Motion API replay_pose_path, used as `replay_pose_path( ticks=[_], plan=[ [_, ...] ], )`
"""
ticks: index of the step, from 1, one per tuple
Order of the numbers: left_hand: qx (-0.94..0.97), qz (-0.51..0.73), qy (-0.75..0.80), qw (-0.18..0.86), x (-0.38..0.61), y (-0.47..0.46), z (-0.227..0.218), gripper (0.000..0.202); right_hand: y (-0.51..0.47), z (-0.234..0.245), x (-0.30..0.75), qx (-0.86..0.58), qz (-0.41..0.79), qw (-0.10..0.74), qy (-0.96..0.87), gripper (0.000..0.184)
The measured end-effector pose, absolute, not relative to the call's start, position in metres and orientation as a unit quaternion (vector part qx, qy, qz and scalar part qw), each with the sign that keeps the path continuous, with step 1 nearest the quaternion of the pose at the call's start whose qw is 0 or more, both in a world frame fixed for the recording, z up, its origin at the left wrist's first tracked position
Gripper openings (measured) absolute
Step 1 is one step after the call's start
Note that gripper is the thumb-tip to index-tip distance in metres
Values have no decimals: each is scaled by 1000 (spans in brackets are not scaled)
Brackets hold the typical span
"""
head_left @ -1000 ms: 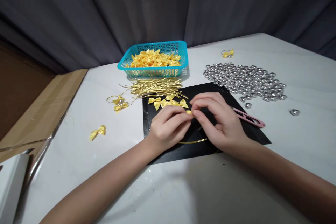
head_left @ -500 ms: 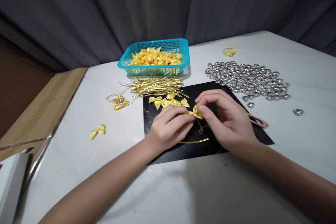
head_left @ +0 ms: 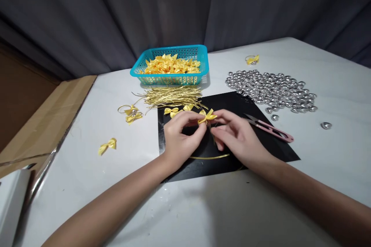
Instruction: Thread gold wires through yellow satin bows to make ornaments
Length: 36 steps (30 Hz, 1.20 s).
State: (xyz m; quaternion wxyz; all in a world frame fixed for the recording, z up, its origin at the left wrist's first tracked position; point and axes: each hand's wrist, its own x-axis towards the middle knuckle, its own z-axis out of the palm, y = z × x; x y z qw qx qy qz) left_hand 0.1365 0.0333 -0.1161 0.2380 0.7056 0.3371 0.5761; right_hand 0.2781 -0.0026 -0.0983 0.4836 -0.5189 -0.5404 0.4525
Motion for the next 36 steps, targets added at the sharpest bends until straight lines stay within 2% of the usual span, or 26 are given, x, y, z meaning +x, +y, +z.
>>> replay_pose_path(
  ticks=[5, 14, 23, 26, 31, 33, 36],
  plan=[
    [700, 568, 346, 260, 138, 32, -116, 5, -4, -99, 273, -545, 446, 506, -499, 31],
    [733, 545, 336, 228, 139, 25, -111, 6, -3, -98, 279, -569, 286, 483, -600, 10],
    [729, 527, 374, 226, 140, 26, -113, 8, -1, -98, 281, -545, 190, 449, -682, 10],
    [749, 529, 351, 191, 139, 29, -115, 10, 0, -99, 282, -539, 184, 449, -688, 8],
    [801, 528, 273, 74, 135, 37, -117, 10, 0, -101, 282, -537, 216, 454, -677, 10],
    [806, 521, 272, 76, 133, 39, -116, 9, 0, -102, 283, -540, 245, 453, -666, 12],
    [789, 516, 298, 147, 132, 39, -115, 5, 3, -102, 284, -547, 288, 452, -643, 15]
  ],
)
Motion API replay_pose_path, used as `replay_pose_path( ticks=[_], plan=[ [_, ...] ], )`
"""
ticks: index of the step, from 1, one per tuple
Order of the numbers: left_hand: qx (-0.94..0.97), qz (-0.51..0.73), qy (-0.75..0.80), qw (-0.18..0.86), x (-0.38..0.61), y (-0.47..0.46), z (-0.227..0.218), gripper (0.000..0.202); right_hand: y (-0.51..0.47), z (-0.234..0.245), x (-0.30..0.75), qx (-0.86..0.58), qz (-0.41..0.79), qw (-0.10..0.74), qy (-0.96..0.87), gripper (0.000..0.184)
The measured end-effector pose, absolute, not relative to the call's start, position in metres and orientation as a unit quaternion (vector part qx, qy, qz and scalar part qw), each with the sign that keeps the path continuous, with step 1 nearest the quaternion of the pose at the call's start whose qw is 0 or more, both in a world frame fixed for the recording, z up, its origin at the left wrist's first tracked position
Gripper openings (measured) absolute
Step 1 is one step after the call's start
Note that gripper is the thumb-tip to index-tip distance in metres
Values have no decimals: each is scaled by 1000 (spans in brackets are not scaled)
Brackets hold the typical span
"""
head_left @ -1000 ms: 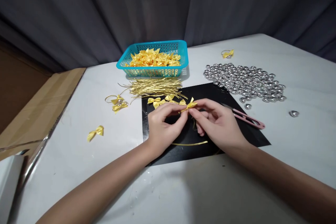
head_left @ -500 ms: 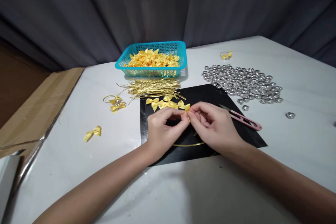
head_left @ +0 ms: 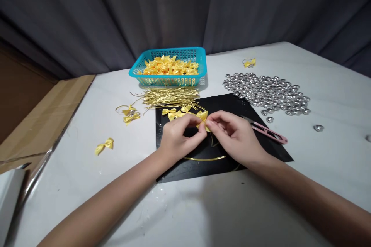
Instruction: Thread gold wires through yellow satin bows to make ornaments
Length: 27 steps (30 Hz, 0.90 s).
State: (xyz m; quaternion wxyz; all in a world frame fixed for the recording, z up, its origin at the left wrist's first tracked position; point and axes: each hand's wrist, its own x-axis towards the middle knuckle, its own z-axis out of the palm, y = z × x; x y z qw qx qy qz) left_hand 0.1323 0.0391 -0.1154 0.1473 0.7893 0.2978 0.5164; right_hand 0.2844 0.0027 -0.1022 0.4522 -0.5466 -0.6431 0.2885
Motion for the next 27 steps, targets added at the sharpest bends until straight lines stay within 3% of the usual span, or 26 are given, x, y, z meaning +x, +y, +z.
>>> replay_pose_path(
  ticks=[11, 18, 24, 27],
  plan=[
    [693, 550, 373, 280, 133, 47, -119, 3, 7, -85, 295, -535, 497, 407, -548, 23],
    [716, 546, 352, 255, 133, 45, -115, 2, 5, -83, 289, -487, 635, 412, -436, 36],
    [736, 529, 364, 215, 118, 52, -110, 6, 8, -75, 298, -530, 526, 376, -548, 37],
    [736, 526, 372, 209, 106, 48, -108, 8, 2, -74, 296, -543, 386, 394, -633, 27]
  ],
)
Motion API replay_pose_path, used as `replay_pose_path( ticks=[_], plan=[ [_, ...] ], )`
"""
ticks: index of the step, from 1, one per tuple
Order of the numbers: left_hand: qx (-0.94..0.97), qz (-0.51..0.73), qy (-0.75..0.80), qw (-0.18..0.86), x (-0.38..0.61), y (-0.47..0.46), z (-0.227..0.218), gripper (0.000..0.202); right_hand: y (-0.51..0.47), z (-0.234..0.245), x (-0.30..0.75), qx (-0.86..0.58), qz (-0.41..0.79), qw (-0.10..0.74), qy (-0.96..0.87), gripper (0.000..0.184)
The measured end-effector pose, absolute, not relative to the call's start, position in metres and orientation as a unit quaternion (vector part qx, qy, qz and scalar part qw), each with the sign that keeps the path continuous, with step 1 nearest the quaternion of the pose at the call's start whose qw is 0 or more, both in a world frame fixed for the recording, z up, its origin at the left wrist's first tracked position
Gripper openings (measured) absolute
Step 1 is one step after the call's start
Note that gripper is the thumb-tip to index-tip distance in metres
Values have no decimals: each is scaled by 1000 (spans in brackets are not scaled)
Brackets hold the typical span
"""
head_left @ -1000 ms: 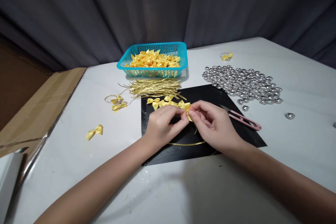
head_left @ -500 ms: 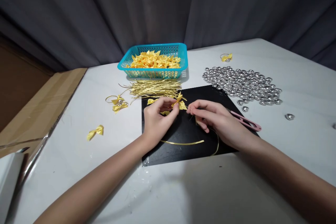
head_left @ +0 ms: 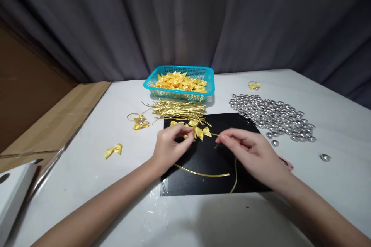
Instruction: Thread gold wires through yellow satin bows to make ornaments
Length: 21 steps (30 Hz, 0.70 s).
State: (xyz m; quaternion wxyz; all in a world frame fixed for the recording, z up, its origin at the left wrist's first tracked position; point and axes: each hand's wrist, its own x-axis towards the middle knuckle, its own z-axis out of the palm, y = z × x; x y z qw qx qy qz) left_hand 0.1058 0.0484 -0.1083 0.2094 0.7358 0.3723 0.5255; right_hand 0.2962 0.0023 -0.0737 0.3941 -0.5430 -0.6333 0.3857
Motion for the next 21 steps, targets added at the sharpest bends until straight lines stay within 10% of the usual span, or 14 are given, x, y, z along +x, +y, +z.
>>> replay_pose_path(
  ticks=[5, 13, 21],
  plan=[
    [696, 511, 425, 270, 93, 39, -112, 9, -19, -82, 280, -443, 142, 351, -813, 25],
    [639, 525, 455, 330, 83, 45, -117, 6, -7, -80, 290, -500, 189, 274, -800, 25],
    [552, 445, 485, 511, 98, 12, -100, 5, -14, -81, 280, -538, 24, 369, -758, 19]
  ],
)
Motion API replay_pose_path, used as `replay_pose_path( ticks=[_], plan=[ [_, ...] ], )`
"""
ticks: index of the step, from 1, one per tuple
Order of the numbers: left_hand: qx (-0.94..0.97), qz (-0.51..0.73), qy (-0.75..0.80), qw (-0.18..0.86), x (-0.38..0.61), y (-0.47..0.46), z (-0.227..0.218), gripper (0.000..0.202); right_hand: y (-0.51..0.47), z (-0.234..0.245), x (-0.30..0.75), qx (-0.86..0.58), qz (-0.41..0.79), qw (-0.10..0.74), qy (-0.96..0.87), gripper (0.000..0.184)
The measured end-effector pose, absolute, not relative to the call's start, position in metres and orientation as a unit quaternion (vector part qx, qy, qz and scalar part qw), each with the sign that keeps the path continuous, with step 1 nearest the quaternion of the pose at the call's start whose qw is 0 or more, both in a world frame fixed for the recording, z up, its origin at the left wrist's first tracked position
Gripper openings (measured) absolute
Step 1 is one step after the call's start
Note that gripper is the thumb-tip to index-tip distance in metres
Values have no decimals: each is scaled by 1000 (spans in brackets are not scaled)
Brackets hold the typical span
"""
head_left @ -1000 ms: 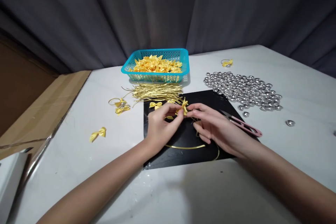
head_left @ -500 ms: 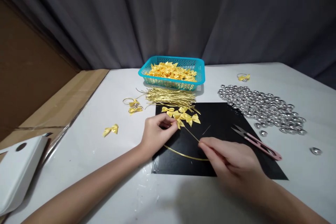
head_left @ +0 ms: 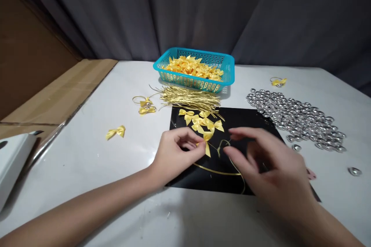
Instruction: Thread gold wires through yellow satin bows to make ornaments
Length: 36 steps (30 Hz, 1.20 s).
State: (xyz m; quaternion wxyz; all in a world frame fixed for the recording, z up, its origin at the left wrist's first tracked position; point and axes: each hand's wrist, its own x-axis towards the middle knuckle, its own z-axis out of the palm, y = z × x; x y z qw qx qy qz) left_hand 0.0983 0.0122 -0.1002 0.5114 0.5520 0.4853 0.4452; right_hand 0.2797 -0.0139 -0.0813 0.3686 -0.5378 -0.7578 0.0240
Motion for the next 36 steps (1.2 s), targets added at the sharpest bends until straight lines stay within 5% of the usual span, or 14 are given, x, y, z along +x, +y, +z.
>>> replay_pose_path(
  ticks=[4, 11, 22, 26, 36],
  plan=[
    [536, 395, 448, 597, 101, 4, -98, 7, -22, -83, 274, -471, 52, 325, -818, 7],
    [547, 385, 443, 597, 99, 8, -100, 7, -29, -80, 273, -503, 119, 305, -800, 7],
    [670, 395, 463, 425, 99, 4, -103, 7, -27, -89, 263, -543, 261, 263, -753, 18],
    [589, 416, 505, 474, 98, 10, -105, 2, -27, -93, 261, -577, 329, 295, -687, 15],
    [473, 364, 443, 669, 98, 10, -103, 8, -27, -86, 272, -516, 12, 363, -776, 12]
  ],
)
